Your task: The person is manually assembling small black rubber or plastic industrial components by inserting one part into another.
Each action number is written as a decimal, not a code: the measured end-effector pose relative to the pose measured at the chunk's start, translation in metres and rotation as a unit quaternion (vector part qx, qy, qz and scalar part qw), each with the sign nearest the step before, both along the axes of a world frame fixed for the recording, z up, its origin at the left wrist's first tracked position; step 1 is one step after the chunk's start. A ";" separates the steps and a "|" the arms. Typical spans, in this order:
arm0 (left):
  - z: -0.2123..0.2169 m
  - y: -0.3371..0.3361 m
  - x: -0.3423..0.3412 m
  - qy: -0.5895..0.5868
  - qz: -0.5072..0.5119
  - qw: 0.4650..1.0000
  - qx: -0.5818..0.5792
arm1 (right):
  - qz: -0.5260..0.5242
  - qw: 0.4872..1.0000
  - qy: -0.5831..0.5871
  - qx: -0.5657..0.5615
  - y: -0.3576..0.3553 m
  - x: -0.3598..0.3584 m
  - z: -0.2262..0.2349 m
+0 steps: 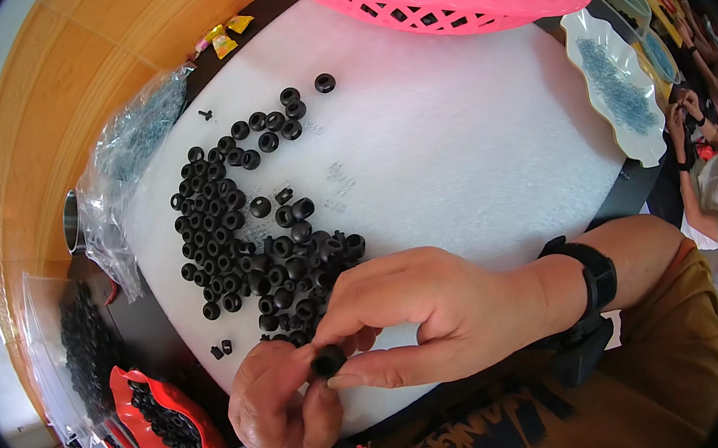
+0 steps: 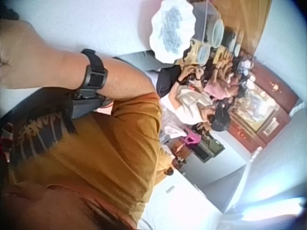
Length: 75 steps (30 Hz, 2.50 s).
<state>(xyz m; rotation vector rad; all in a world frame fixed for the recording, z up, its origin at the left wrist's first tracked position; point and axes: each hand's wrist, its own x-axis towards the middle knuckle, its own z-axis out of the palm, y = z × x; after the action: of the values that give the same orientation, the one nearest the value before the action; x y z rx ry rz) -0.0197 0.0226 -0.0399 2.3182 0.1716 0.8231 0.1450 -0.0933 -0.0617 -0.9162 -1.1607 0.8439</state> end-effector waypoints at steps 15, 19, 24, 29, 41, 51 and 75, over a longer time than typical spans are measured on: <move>0.047 -0.024 0.026 -0.041 0.106 0.984 -0.135 | 0.021 0.987 -0.077 0.140 -0.010 -0.013 -0.001; 0.051 -0.007 0.068 0.118 0.077 0.987 0.075 | 0.012 0.980 -0.090 0.176 -0.012 -0.016 -0.008; 0.029 -0.001 0.097 0.213 0.076 0.965 0.129 | 0.032 0.982 -0.108 0.151 -0.017 -0.019 -0.002; 0.011 0.003 0.111 0.254 0.065 0.946 0.190 | 0.007 0.980 -0.099 0.171 -0.019 -0.023 -0.003; 0.003 0.008 0.122 0.235 0.051 0.925 0.293 | 0.023 0.982 -0.128 0.137 -0.019 -0.015 0.004; 0.030 0.005 0.083 0.184 0.143 0.969 -0.087 | -0.079 0.984 -0.069 0.141 -0.007 -0.007 0.003; 0.034 0.009 0.019 0.094 -0.006 0.994 -0.048 | -0.069 0.990 -0.125 -0.004 0.006 0.006 -0.001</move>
<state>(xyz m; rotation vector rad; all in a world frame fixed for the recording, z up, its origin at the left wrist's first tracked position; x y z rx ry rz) -0.0007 0.0318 -0.0062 2.3020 0.2719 0.5779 0.1510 -0.0875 -0.0627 -1.1205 -1.2923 0.6338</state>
